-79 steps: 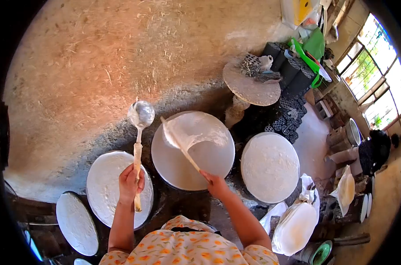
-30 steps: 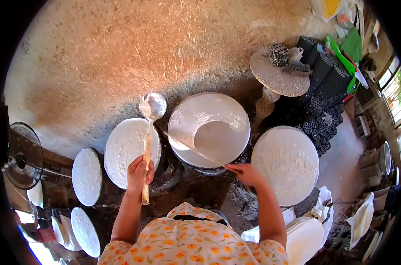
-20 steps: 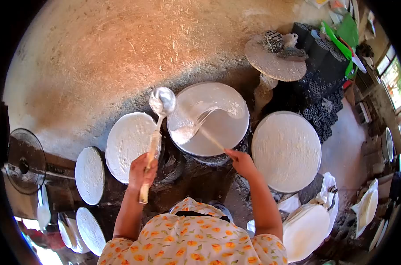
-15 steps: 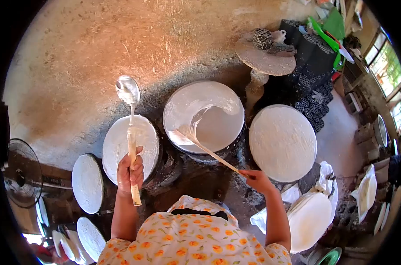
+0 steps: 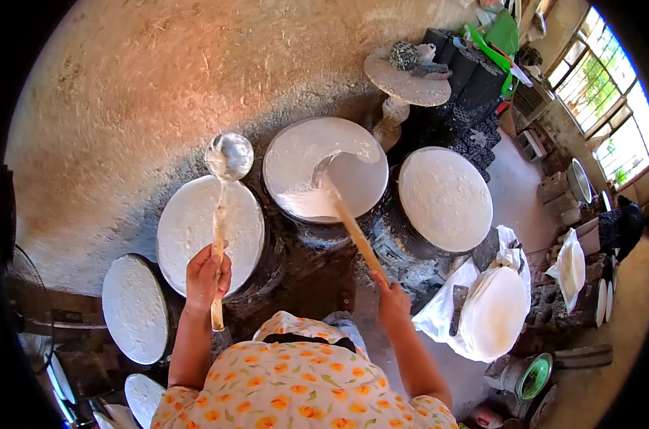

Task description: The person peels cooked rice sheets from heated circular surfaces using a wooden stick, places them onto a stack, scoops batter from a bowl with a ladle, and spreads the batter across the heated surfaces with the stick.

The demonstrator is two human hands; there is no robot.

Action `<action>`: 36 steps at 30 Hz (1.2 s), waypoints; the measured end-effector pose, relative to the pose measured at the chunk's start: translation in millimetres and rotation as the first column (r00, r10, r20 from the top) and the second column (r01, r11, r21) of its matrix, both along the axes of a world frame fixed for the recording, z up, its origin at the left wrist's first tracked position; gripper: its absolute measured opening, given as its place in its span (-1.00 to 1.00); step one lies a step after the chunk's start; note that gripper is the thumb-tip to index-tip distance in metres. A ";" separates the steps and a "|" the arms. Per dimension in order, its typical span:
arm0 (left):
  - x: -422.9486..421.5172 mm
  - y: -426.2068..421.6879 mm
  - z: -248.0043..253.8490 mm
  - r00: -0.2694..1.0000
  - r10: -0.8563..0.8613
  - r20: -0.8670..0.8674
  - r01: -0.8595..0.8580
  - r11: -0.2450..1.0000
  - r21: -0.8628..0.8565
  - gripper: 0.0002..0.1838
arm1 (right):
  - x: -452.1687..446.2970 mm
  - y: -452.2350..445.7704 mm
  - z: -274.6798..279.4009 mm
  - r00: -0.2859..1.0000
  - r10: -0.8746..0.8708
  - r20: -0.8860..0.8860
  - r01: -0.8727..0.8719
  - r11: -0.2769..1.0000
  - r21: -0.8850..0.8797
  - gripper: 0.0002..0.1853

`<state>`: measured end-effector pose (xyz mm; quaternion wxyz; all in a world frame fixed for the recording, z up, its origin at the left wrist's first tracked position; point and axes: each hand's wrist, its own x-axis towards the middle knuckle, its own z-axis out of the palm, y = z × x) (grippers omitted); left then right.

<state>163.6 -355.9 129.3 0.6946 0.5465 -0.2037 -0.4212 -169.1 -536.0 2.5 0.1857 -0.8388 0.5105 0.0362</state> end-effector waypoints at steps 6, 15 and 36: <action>0.1 2.1 -1.1 0.999 -0.042 0.013 0.041 0.998 0.057 -0.82 | 81.0 40.4 -7.8 0.941 -0.120 0.317 0.034 0.963 0.266 -0.49; 4.4 -4.2 -8.8 0.995 -0.100 0.019 0.098 0.989 0.115 -0.81 | -11.3 31.6 -32.6 0.996 -0.089 -0.012 0.089 0.995 0.035 -0.37; -34.0 -65.5 6.0 0.997 -0.051 0.063 0.043 0.990 0.136 -0.78 | 0.1 -96.6 -57.5 0.865 -0.091 0.494 0.109 0.994 -0.009 -0.39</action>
